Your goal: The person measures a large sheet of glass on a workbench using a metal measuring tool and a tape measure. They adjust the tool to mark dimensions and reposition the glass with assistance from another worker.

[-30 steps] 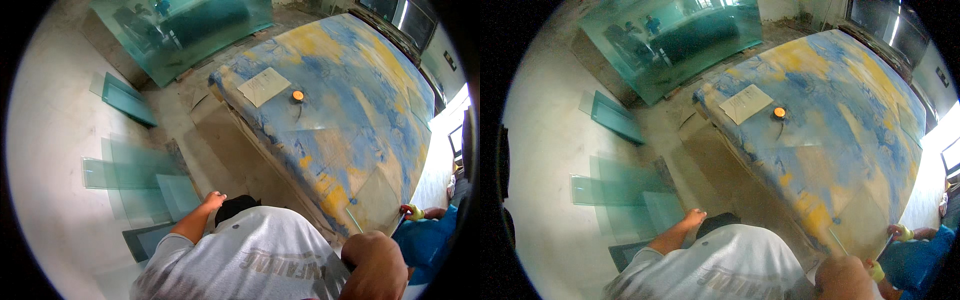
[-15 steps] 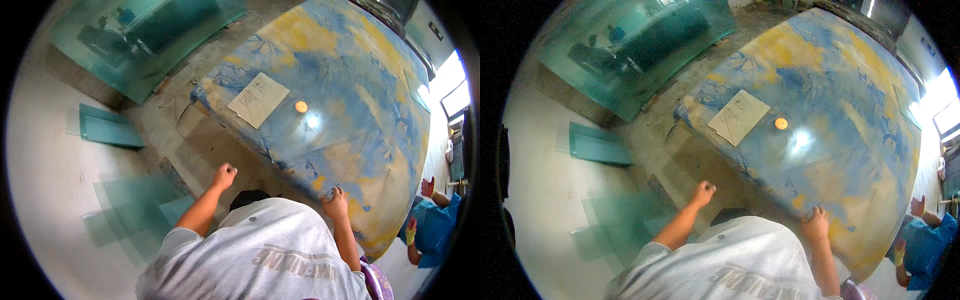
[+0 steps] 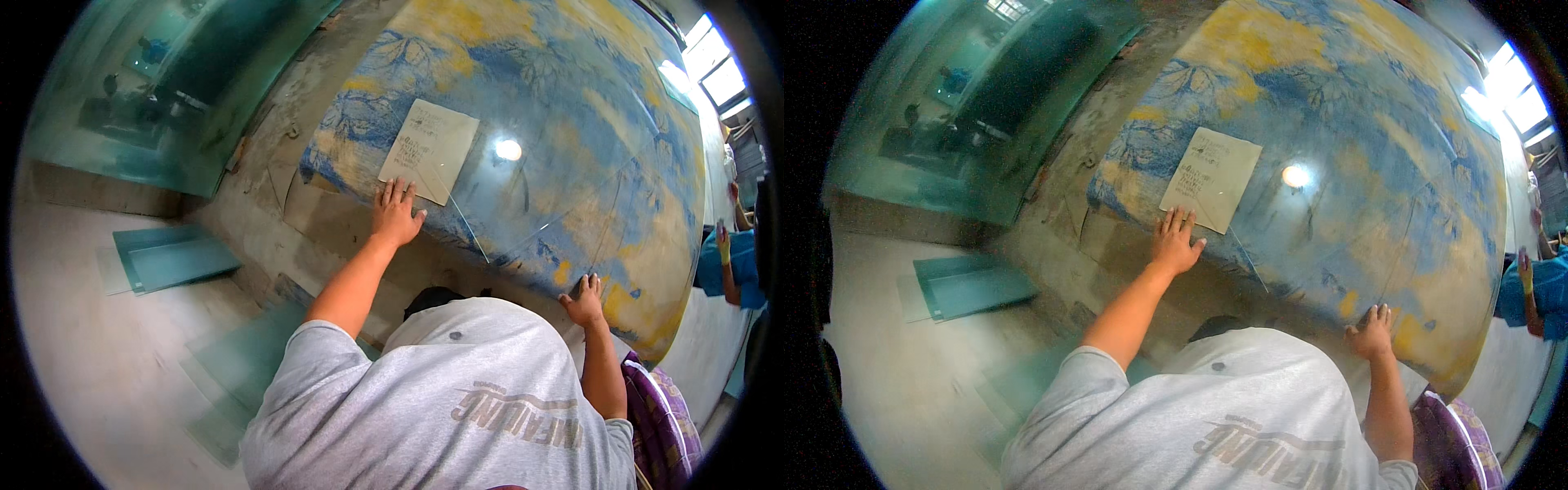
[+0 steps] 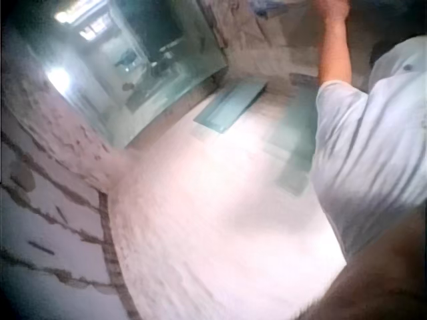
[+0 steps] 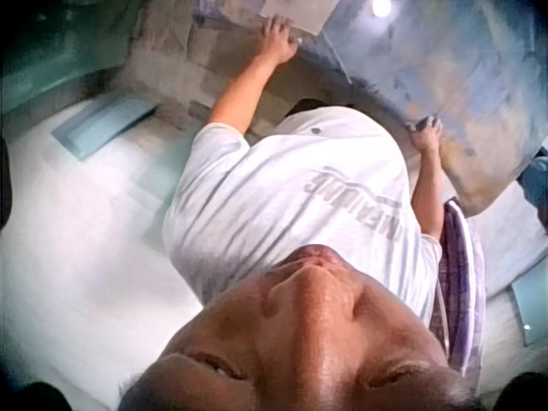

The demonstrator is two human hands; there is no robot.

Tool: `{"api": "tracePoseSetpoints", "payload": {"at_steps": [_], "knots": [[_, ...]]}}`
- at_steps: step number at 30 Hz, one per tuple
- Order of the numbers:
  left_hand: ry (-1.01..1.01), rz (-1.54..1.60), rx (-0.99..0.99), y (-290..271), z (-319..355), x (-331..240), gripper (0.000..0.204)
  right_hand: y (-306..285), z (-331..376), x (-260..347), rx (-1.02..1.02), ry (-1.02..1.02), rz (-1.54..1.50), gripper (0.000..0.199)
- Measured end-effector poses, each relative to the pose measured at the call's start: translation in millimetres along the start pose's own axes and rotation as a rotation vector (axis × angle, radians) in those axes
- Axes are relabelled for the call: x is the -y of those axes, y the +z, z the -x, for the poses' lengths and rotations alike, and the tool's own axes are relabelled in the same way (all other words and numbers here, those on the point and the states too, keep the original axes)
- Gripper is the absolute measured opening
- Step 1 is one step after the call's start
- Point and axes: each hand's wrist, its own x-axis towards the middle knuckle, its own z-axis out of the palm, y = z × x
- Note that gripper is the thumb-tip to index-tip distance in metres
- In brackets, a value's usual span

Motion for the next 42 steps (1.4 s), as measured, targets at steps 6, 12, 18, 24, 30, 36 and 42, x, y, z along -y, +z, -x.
{"api": "tracePoseSetpoints", "payload": {"at_steps": [6,12,18,24,30,36,42], "knots": [[-0.069,0.007,0.011,-7.4,16.1,-14.7,0.074,1.8,-1.4,-4.6,0.008,0.031,-0.037,0.098],[-0.091,0.081,-0.024,-1.9,16.9,-15.1,0.075,15.9,-5.0,-15.7,-0.028,0.019,-0.071,0.1],[-0.102,0.111,-0.047,5.2,15.6,-14.4,0.076,19.9,-5.5,-16.8,-0.054,0.032,-0.099,0.099],[-0.11,0.176,-0.12,7.9,11.0,-13.0,0.072,12.3,-6.2,-16.6,-0.008,0.038,-0.112,0.097],[-0.007,0.409,-0.467,13.3,6.2,-16.9,0.051,17.1,-8.0,-25.3,-0.024,0.019,-0.168,0.093],[-0.43,1.404,-0.063,12.9,-16.2,-48.9,0.037,15.1,-9.9,-24.2,-0.027,0.013,-0.157,0.092],[-0.72,2.024,0.238,3.3,-46.2,-72.5,0.032,19.6,-11.0,-29.3,-0.057,-0.007,-0.192,0.089]]}}
